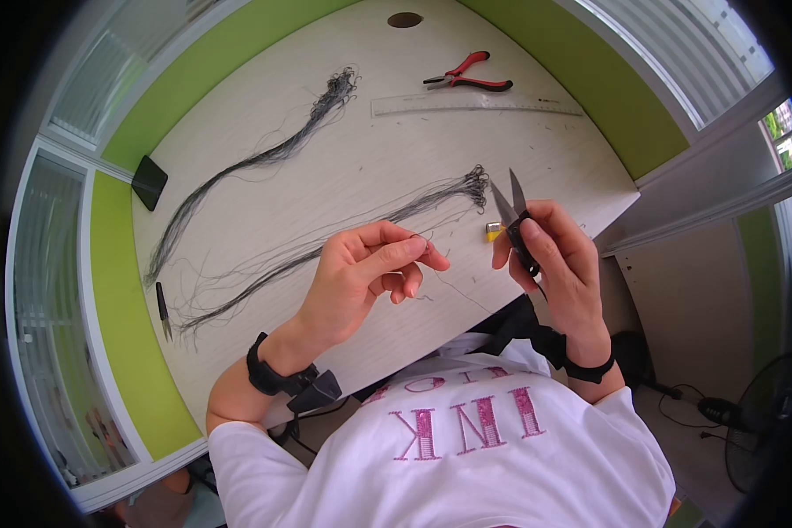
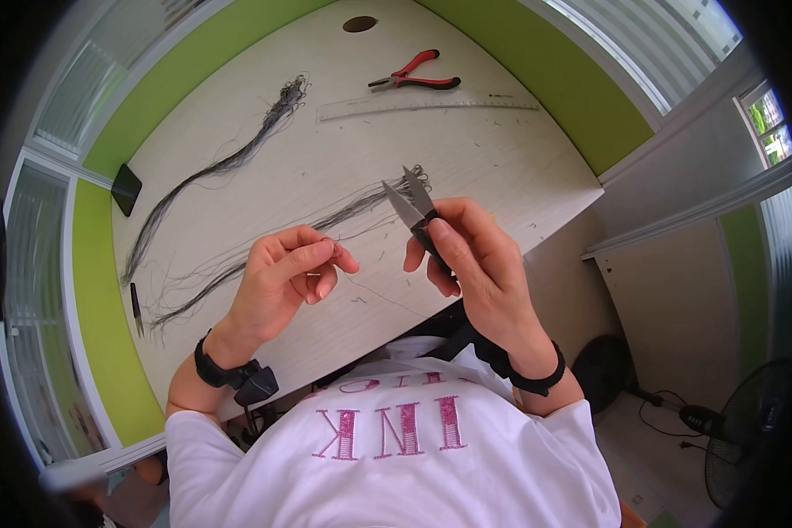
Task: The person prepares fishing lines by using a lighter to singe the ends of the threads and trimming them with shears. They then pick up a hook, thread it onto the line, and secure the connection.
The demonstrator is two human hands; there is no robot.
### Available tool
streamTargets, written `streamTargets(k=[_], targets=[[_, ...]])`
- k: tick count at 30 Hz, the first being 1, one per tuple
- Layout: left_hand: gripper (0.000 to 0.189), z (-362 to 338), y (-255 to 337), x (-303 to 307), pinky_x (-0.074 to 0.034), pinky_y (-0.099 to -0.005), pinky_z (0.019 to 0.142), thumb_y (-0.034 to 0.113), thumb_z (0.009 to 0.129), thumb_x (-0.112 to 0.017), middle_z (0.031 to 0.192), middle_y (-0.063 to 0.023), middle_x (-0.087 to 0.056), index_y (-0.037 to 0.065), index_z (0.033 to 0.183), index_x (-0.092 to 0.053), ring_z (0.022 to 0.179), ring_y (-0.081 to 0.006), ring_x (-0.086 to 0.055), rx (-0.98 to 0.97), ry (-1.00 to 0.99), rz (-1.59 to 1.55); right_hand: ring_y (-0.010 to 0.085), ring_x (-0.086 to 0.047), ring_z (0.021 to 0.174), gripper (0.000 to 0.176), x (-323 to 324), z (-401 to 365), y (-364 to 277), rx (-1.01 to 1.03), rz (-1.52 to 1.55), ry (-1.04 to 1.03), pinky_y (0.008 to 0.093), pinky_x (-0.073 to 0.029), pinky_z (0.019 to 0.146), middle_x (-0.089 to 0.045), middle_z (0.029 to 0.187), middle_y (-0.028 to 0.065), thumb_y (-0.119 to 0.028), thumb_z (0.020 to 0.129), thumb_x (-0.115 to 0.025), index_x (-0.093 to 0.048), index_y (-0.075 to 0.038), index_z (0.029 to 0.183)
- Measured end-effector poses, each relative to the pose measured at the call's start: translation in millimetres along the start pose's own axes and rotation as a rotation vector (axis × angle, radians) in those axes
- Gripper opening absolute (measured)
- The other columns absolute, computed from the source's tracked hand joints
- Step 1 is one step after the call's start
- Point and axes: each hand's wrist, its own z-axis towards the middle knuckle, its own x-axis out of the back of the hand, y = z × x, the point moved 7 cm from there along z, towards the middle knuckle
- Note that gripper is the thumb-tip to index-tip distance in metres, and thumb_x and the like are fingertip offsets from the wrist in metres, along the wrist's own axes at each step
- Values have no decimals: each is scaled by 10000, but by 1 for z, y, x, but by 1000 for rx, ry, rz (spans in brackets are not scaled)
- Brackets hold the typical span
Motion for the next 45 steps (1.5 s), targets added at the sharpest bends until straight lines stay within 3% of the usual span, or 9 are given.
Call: streamTargets(k=[3, 7, 11, 18, 23, 29, 31, 45], targets=[[133, -2, 2, -1, -389, -171, 458, 150, 880, -545, 851, -146, -640, 25, 856, -584, 551, -80, -519, -8, -4, -16, 53, -350, 607, 281, -22, -2, 12, -26, 88, -74, 188, -311, 567, -518, 743, 5, -192, 962, -402, -516, 8, 1122], [145, -4, 4, -2, -376, -175, 451, 168, 880, -551, 842, -141, -637, 28, 860, -585, 545, -82, -511, -19, -22, -39, 63, -395, 700, 356, -32, -4, 23, 53, 64, -82, 192, -350, 641, -503, 818, -8, -270, 976, -351, -534, -9, 1135], [150, -4, 3, 0, -369, -178, 447, 175, 882, -548, 828, -136, -634, 30, 860, -584, 536, -85, -502, -23, -17, -53, 62, -427, 769, 305, -35, -4, 24, 35, 173, -105, 197, -369, 683, -493, 852, -14, -226, 969, -380, -529, -19, 1137], [143, -4, 4, -3, -370, -176, 447, 174, 885, -541, 801, -133, -626, 37, 853, -565, 534, -91, -497, -21, -28, -76, 62, -424, 739, 273, -41, -11, 30, -68, 163, -107, 202, -374, 663, -510, 875, 0, -226, 951, -436, -496, -2, 1096], [141, -5, 4, -4, -371, -177, 447, 171, 890, -532, 794, -129, -624, 35, 863, -559, 534, -93, -497, -15, -36, -86, 59, -420, 707, 264, -39, -11, 35, -161, 10, -115, 191, -357, 628, -512, 792, -1, -215, 941, -463, -502, 15, 1066], [156, -5, 4, -6, -404, -193, 486, 163, 895, -526, 830, -113, -643, 19, 896, -588, 578, -89, -532, 6, -109, -106, 66, -419, 662, 243, -42, -9, 27, -100, -59, -142, 204, -355, 587, -497, 710, 5, -209, 944, -458, -559, 10, 971], [160, -5, 3, -5, -359, -184, 441, 182, 900, -519, 767, -116, -619, 26, 885, -550, 536, -92, -499, -4, -64, -72, 68, -416, 654, 245, -42, -9, 27, -94, -49, -136, 205, -354, 581, -494, 705, 3, -211, 944, -458, -563, 9, 963], [150, -5, 2, -4, -368, -184, 436, 181, 900, -520, 766, -120, -620, 34, 895, -545, 539, -97, -511, 4, -75, -75, 68, -371, 612, 262, -44, -10, 29, -124, 11, -137, 204, -329, 547, -463, 668, -3, -230, 950, -442, -562, -8, 879]])
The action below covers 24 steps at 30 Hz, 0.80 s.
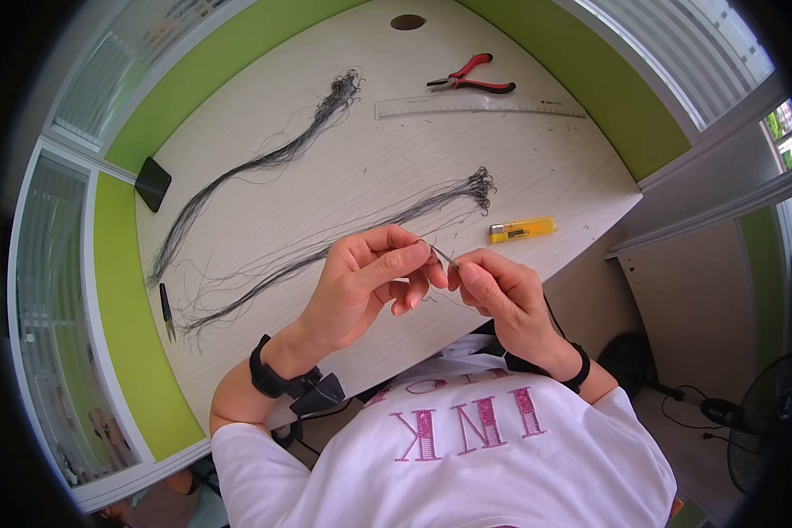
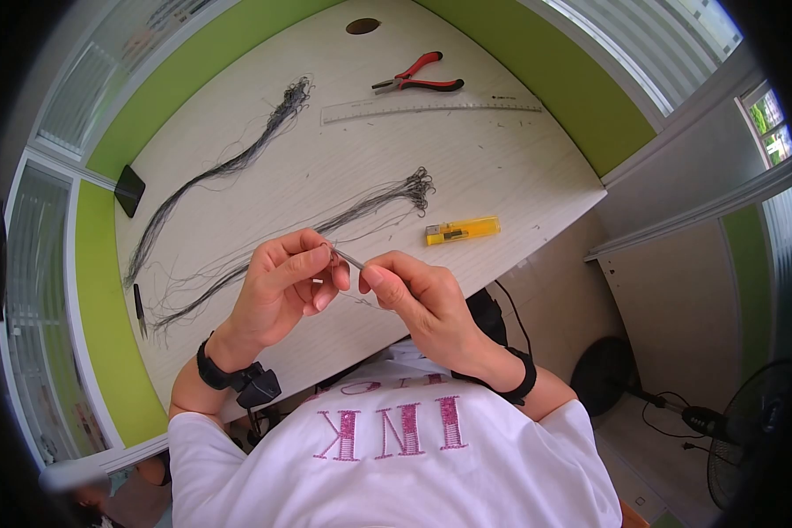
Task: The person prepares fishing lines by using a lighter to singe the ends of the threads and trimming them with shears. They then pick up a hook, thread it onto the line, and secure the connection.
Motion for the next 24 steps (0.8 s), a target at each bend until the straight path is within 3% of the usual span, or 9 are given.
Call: streamTargets(k=[5, 17, 20, 24], targets=[[114, 0, -1, 1, -375, -186, 440, 147, 881, -540, 777, -125, -624, 35, 904, -550, 549, -102, -523, -21, 11, 32, 53, -332, 595, 267, -3, -2, 4, -54, 150, -30, 192, -290, 521, -424, 662, -36, -240, 954, -435, -559, -19, 871], [74, -6, 15, -1, -437, -206, 474, -28, 827, -513, 794, -139, -628, -15, 884, -558, 551, -101, -545, -275, 57, 284, 27, -267, 561, 301, -9, -4, 9, -139, 251, -84, 180, -220, 484, -373, 643, -60, -289, 960, -411, -549, -44, 854], [93, -6, 14, -1, -460, -191, 532, -3, 823, -581, 844, -102, -627, -13, 915, -574, 671, -79, -568, -265, 35, 274, 25, -250, 556, 303, -10, -5, 10, -145, 280, -102, 179, -207, 480, -357, 637, -65, -292, 961, -406, -543, -45, 852], [115, -6, 26, -5, -473, -196, 600, -60, 780, -575, 978, -114, -581, -1, 878, -577, 777, -90, -560, -495, 25, 446, 23, -242, 552, 308, -11, -5, 9, -148, 311, -101, 177, -199, 477, -346, 631, -67, -296, 963, -401, -539, -44, 852]])
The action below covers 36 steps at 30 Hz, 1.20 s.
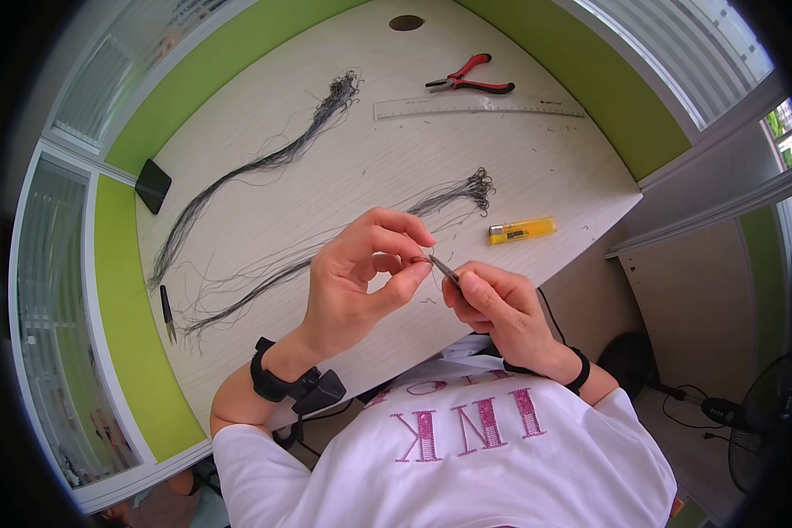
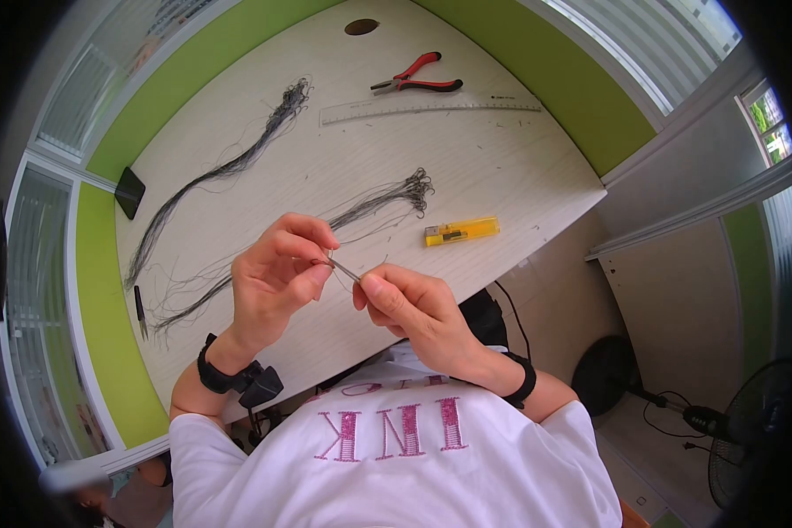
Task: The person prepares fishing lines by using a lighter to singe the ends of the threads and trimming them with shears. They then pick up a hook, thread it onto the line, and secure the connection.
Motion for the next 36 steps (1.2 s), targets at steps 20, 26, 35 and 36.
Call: streamTargets(k=[20, 26, 35, 36], targets=[[123, 0, 4, -1, -441, -266, 750, -91, 749, -562, 955, -101, -552, 1, 831, -565, 835, -131, -532, -100, -64, -8, 22, -247, 554, 314, -3, -2, 0, -22, 16, -42, 178, -204, 475, -346, 630, -63, -298, 962, -406, -536, -33, 854], [106, 0, 6, -1, -422, -225, 668, -82, 741, -576, 922, -85, -573, 0, 809, -578, 738, -89, -507, -103, -41, 89, 22, -252, 551, 319, -1, -1, 0, -14, -21, -22, 179, -205, 473, -347, 627, -64, -306, 956, -421, -538, -31, 845], [131, -1, 7, -1, -387, -185, 606, -109, 744, -541, 915, -108, -567, -2, 819, -558, 715, -74, -483, -100, -68, 184, 17, -233, 541, 331, 0, -1, 5, -94, 39, -24, 176, -185, 465, -328, 621, -75, -338, 946, -434, -538, -44, 837], [128, -1, 8, -1, -386, -184, 604, -109, 744, -542, 915, -108, -567, -2, 814, -555, 713, -74, -483, -109, -71, 189, 17, -233, 541, 331, 0, -1, 4, -94, 39, -24, 176, -185, 465, -328, 621, -75, -338, 946, -434, -538, -44, 837]])
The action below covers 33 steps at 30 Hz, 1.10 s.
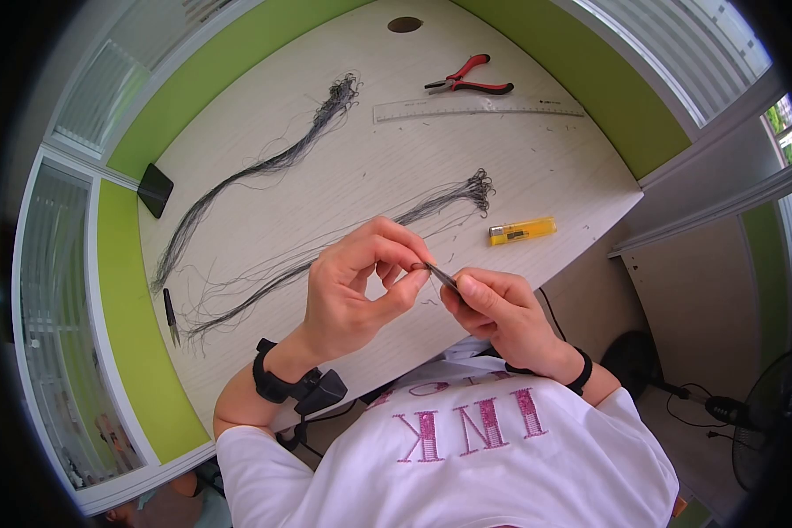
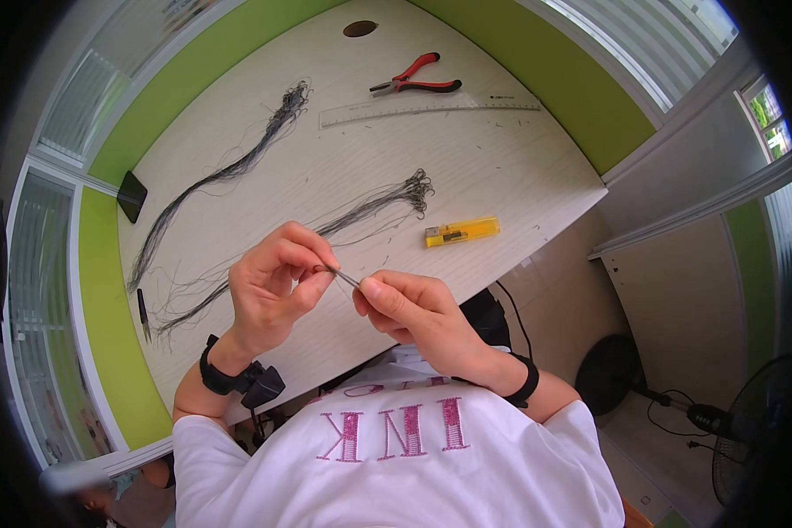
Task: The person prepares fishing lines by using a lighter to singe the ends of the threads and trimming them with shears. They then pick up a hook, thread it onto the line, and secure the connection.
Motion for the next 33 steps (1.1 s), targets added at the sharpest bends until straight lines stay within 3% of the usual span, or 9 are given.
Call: streamTargets(k=[5, 17, 20, 22, 26, 28, 33], targets=[[126, 0, 2, 0, -390, -188, 601, -112, 744, -541, 912, -111, -565, -5, 810, -550, 716, -77, -485, -12, -6, 4, 14, -206, 527, 346, -3, -2, 2, -80, 83, -46, 180, -162, 455, -309, 617, -84, -366, 942, -429, -534, -50, 850], [137, -1, -1, -2, -398, -198, 604, -128, 739, -538, 914, -115, -555, -13, 811, -552, 733, -91, -499, 1, -15, -4, 11, -228, 540, 338, -2, -1, 1, -39, 60, -27, 174, -177, 459, -342, 637, -81, -357, 935, -454, -537, -47, 829], [106, -1, -1, 1, -346, -181, 558, -60, 730, -602, 895, -57, -590, 27, 788, -583, 630, -41, -415, 13, 51, -41, 12, -219, 532, 338, -3, -1, 0, -28, 66, -29, 178, -172, 456, -330, 626, -82, -353, 937, -449, -537, -47, 824], [134, -1, 0, 0, -401, -201, 610, -127, 740, -537, 914, -115, -555, -14, 811, -551, 737, -93, -501, 18, -13, -16, 13, -211, 526, 338, -2, 0, 3, -64, 109, -38, 181, -167, 453, -321, 620, -83, -352, 938, -447, -535, -46, 824], [131, -1, -2, 0, -405, -203, 612, -125, 741, -537, 915, -116, -555, -16, 811, -551, 737, -94, -501, 18, -9, -26, 16, -187, 511, 340, -4, 0, 4, -101, 155, -60, 187, -152, 445, -292, 602, -83, -351, 939, -440, -528, -44, 823], [101, -2, -4, 1, -346, -182, 561, -62, 734, -597, 892, -56, -590, 22, 791, -586, 629, -42, -412, 35, 56, -68, 16, -185, 510, 339, -4, 0, 5, -99, 160, -62, 187, -150, 442, -290, 602, -83, -350, 940, -439, -527, -44, 824], [100, -2, -7, 0, -349, -182, 564, -59, 736, -596, 891, -52, -591, 19, 797, -588, 635, -41, -417, 43, 60, -90, 17, -186, 504, 337, -4, -1, 6, -134, 220, -75, 190, -147, 432, -289, 597, -82, -343, 942, -435, -527, -42, 821]])
